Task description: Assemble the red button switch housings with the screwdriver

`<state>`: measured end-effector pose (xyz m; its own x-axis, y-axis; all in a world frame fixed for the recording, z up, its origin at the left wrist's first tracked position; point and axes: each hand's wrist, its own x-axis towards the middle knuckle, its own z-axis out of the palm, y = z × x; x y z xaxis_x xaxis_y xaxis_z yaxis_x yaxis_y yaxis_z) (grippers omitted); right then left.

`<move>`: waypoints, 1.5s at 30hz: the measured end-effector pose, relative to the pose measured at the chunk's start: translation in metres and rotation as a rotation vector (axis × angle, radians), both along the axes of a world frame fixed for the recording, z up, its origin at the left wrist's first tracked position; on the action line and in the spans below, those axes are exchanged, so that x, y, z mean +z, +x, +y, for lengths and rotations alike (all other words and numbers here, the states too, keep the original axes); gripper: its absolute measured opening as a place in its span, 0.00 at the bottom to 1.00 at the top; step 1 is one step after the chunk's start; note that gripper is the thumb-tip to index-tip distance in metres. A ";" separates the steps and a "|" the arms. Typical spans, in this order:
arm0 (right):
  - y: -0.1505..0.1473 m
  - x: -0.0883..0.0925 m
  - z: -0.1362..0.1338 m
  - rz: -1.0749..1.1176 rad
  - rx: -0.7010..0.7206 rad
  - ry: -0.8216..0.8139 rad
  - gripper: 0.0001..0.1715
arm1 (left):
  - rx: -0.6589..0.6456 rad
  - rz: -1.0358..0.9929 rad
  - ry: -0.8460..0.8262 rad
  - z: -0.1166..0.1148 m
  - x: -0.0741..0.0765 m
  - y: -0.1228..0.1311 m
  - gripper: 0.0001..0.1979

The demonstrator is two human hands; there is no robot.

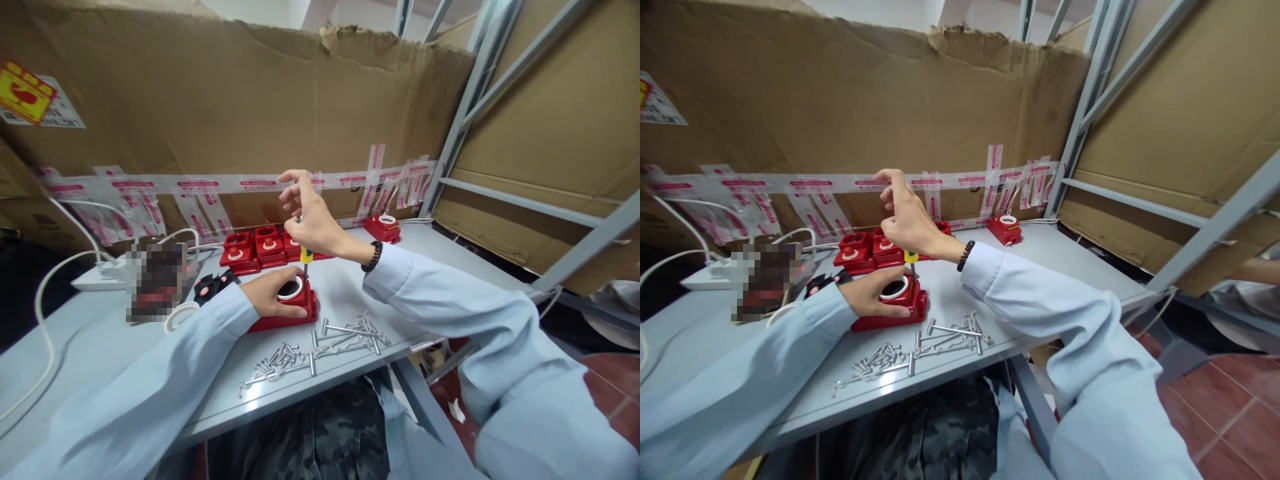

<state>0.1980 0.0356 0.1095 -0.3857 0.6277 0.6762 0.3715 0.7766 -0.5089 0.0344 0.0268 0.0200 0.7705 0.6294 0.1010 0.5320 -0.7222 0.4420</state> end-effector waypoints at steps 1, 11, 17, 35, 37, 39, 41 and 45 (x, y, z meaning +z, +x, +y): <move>0.000 -0.003 0.001 0.052 -0.009 -0.016 0.33 | 0.000 0.005 0.007 0.000 0.000 0.000 0.30; 0.003 -0.056 0.013 0.216 0.035 -0.421 0.10 | 0.040 -0.033 0.006 0.006 -0.010 -0.003 0.35; 0.004 -0.050 0.009 0.283 0.239 -0.563 0.06 | 0.035 -0.029 0.011 0.005 -0.009 -0.003 0.34; 0.029 -0.053 0.000 0.069 0.137 -0.338 0.11 | 0.086 0.003 -0.017 -0.004 0.002 0.003 0.33; 0.029 -0.050 -0.002 0.053 0.130 -0.326 0.11 | 0.128 0.052 0.010 -0.008 0.006 0.007 0.30; 0.030 -0.047 -0.003 0.074 0.128 -0.309 0.11 | 0.152 0.094 0.014 -0.011 0.009 0.011 0.29; 0.032 -0.044 -0.002 0.130 0.137 -0.281 0.12 | 0.163 0.124 0.006 -0.014 0.012 0.013 0.28; 0.041 -0.040 0.001 0.217 0.156 -0.235 0.12 | 0.181 0.155 0.032 -0.015 0.018 0.017 0.28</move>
